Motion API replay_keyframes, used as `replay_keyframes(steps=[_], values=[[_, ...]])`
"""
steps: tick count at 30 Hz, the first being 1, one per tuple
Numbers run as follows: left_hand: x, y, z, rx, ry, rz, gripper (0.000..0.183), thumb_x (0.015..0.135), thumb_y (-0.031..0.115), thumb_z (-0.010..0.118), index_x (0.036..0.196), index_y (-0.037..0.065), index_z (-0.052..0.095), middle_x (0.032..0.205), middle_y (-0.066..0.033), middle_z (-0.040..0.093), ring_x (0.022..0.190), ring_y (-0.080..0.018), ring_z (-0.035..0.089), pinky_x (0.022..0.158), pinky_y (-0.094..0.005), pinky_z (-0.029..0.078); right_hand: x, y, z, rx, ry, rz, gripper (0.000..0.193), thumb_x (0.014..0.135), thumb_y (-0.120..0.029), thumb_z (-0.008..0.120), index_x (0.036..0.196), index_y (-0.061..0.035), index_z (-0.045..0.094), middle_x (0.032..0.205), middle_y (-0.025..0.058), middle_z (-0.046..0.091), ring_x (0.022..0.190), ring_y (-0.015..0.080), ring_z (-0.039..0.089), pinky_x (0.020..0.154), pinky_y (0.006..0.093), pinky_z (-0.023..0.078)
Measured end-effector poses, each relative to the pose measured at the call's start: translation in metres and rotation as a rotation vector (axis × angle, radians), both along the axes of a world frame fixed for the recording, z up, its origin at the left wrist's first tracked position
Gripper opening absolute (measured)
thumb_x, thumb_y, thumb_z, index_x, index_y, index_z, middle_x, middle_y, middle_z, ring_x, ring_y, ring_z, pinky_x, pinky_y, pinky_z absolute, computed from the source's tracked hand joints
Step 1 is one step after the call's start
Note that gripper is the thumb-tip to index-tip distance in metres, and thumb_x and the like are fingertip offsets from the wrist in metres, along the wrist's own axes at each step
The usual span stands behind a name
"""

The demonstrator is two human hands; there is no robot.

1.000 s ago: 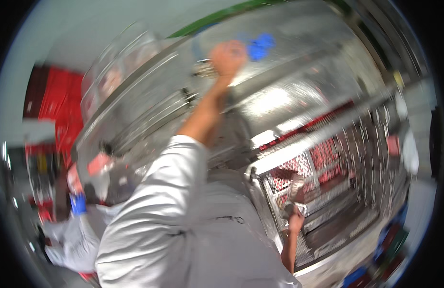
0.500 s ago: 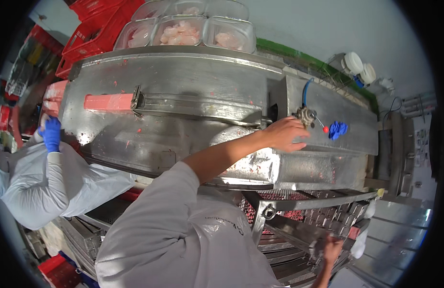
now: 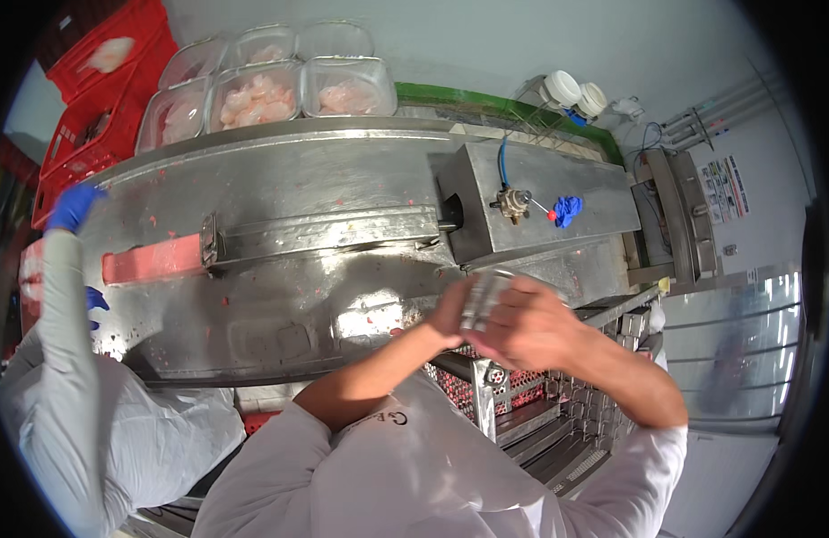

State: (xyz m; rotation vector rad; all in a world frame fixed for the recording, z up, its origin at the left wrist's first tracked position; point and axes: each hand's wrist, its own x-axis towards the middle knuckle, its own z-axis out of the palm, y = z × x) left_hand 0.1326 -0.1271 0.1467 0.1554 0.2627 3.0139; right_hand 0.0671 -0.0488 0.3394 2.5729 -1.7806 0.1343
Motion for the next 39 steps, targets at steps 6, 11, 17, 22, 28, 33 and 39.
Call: replay_keyframes(steps=[6, 11, 17, 22, 28, 33, 39], values=[[0.018, -0.046, -0.102, 0.133, -0.296, 0.2, 0.039, 0.105, 0.037, 0.045, 0.111, 0.003, 0.065, 0.104, -0.0109, 0.069, 0.096, -0.0249, 0.069, 0.086, -0.0392, 0.056, 0.016, -0.076, -0.11, 0.246, -0.105, 0.226, 0.036, 0.093, -0.034, 0.061, 0.068, -0.0091, 0.07, 0.074, 0.0067, 0.069, 0.078, 0.026, 0.066, 0.087, 0.0388, 0.045], [0.053, -0.037, -0.178, 0.016, -0.72, 0.452, 0.045, 0.101, 0.043, 0.049, 0.101, 0.002, 0.068, 0.096, -0.0136, 0.069, 0.09, -0.0292, 0.069, 0.082, -0.0415, 0.055, 0.052, -0.076, -0.149, 0.352, 0.013, 0.294, 0.032, 0.093, -0.032, 0.059, 0.072, -0.0116, 0.074, 0.076, 0.0073, 0.07, 0.083, 0.0275, 0.067, 0.091, 0.0391, 0.044], [0.054, 0.017, -0.214, -0.343, -1.181, 0.686, 0.054, 0.097, 0.051, 0.054, 0.09, 0.0, 0.07, 0.086, -0.0169, 0.07, 0.082, -0.0344, 0.068, 0.076, -0.0442, 0.054, 0.046, -0.081, -0.194, 0.568, -0.004, 0.346, 0.018, 0.079, -0.028, 0.063, 0.072, -0.0157, 0.075, 0.074, 0.0073, 0.072, 0.083, 0.0231, 0.068, 0.083, 0.0358, 0.048], [0.126, -0.073, -0.207, -1.299, -1.432, 0.416, 0.062, 0.093, 0.058, 0.057, 0.081, -0.001, 0.073, 0.077, -0.0196, 0.071, 0.075, -0.0386, 0.068, 0.071, -0.0464, 0.053, 0.042, -0.069, -0.263, 0.299, -0.077, 0.374, 0.021, 0.085, -0.029, 0.063, 0.073, -0.0151, 0.072, 0.062, 0.0042, 0.066, 0.066, 0.0216, 0.065, 0.079, 0.0362, 0.048], [0.152, -0.133, -0.176, -1.865, -1.628, 0.235, 0.057, 0.093, 0.057, 0.06, 0.081, 0.003, 0.075, 0.08, -0.0202, 0.071, 0.076, -0.0423, 0.068, 0.071, -0.0536, 0.052, 0.033, -0.095, -0.351, 0.235, -0.398, 0.372, 0.021, 0.086, -0.027, 0.061, 0.076, -0.0121, 0.072, 0.072, 0.0082, 0.07, 0.075, 0.0278, 0.068, 0.081, 0.0417, 0.048], [0.158, -0.246, -0.169, -2.686, -1.365, 1.103, 0.036, 0.099, 0.031, 0.061, 0.123, 0.004, 0.062, 0.106, -0.0194, 0.068, 0.088, -0.0449, 0.068, 0.079, -0.0509, 0.054, 0.026, -0.169, -0.368, 0.368, -0.584, 0.015, 0.037, 0.091, -0.039, 0.065, 0.11, -0.0078, 0.07, 0.126, 0.0186, 0.064, 0.117, 0.0338, 0.059, 0.104, 0.0548, 0.04], [0.179, -0.33, -0.195, -2.381, -1.966, 0.063, 0.04, 0.101, 0.033, 0.056, 0.127, 0.002, 0.061, 0.106, -0.0197, 0.069, 0.096, -0.0416, 0.068, 0.085, -0.0485, 0.054, -0.061, -0.219, -0.381, 0.086, -0.17, -0.404, 0.105, 0.065, -0.044, 0.088, 0.146, -0.0026, 0.036, 0.132, 0.0203, 0.052, 0.127, 0.0374, 0.049, 0.111, 0.0559, 0.031]])
